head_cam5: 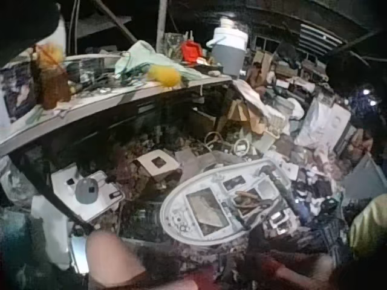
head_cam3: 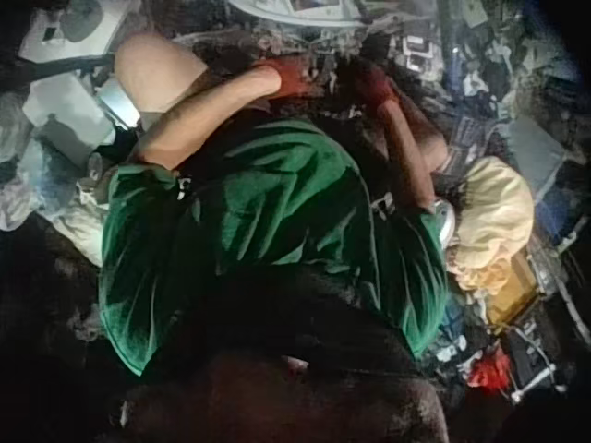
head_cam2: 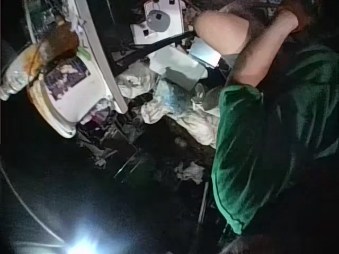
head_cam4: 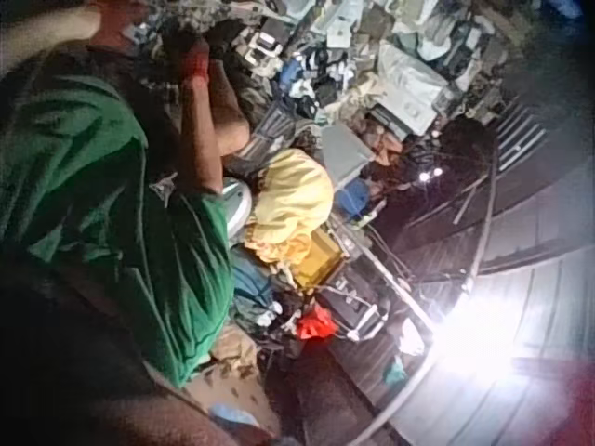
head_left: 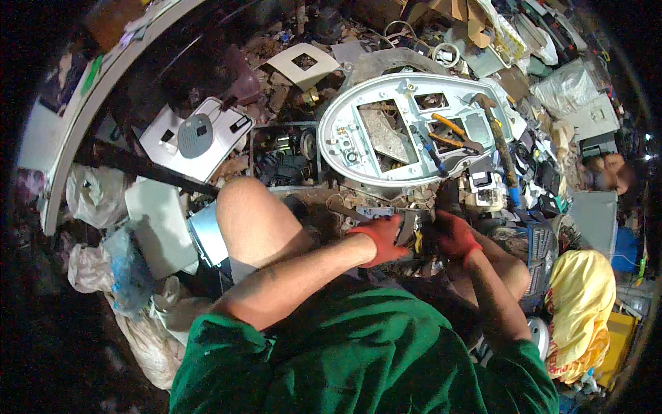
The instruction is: The person disassembles an electronic component from a plastic frame by using pliers to cut wires and pull out metal parts.
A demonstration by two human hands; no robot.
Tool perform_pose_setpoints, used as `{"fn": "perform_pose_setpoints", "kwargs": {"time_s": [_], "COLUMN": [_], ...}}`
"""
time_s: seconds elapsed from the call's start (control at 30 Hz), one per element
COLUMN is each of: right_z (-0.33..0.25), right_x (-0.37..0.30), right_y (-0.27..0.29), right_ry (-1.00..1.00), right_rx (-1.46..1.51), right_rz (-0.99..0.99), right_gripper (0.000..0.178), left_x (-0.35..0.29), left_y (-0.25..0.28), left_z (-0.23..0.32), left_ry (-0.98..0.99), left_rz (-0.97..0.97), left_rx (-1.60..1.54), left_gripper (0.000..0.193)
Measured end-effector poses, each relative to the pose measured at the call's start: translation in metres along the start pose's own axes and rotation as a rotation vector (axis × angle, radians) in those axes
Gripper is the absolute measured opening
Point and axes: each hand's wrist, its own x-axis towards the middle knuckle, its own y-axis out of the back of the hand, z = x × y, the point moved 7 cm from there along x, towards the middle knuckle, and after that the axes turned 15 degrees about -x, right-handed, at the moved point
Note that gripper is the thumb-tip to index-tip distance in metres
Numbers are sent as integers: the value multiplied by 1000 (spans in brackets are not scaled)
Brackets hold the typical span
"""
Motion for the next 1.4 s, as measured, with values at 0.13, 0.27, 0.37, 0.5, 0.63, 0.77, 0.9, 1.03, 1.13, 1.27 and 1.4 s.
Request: {"fn": "perform_pose_setpoints", "kwargs": {"time_s": [0.13, 0.27, 0.37, 0.5, 0.63, 0.77, 0.9, 1.03, 1.13, 1.27, 1.4], "right_z": [-98, -129, -114, -99, -81, -113, -132, -100, -124, -144, -181], "right_x": [-43, -43, -43, -34, -28, -17, -3, 15, 32, 65, 109], "right_y": [76, 88, 43, -1, 0, 31, 47, 56, 78, 104, 112], "right_ry": [-92, 211, 150, -110, -94, 15, 48, -185, -131, -109, 125], "right_rx": [448, 114, 377, 752, 509, 421, 599, 692, 673, 386, -204], "right_rz": [146, 331, 123, -29, -37, -56, -35, 26, -122, -331, -381], "right_gripper": [59, 78, 89, 89, 91, 87, 79, 66, 50, 37, 23], "left_x": [2, 21, 23, 11, 8, 8, 24, 59, -7, -29, -47], "left_y": [-20, -6, 10, 6, 6, 9, 14, 10, 66, 147, 208], "left_z": [51, 34, 13, -3, 1, 11, 10, -11, 31, 18, -58], "left_ry": [-384, -349, -358, -305, -357, -470, -393, -291, -372, -246, -291], "left_rz": [-14, 15, 198, 403, 351, 241, 17, 23, 474, 621, 1654], "left_rx": [-561, -1010, -907, -600, -568, -1071, -1391, -1334, -491, -448, -313], "left_gripper": [60, 47, 44, 52, 54, 38, 37, 39, 42, 51, 37]}}
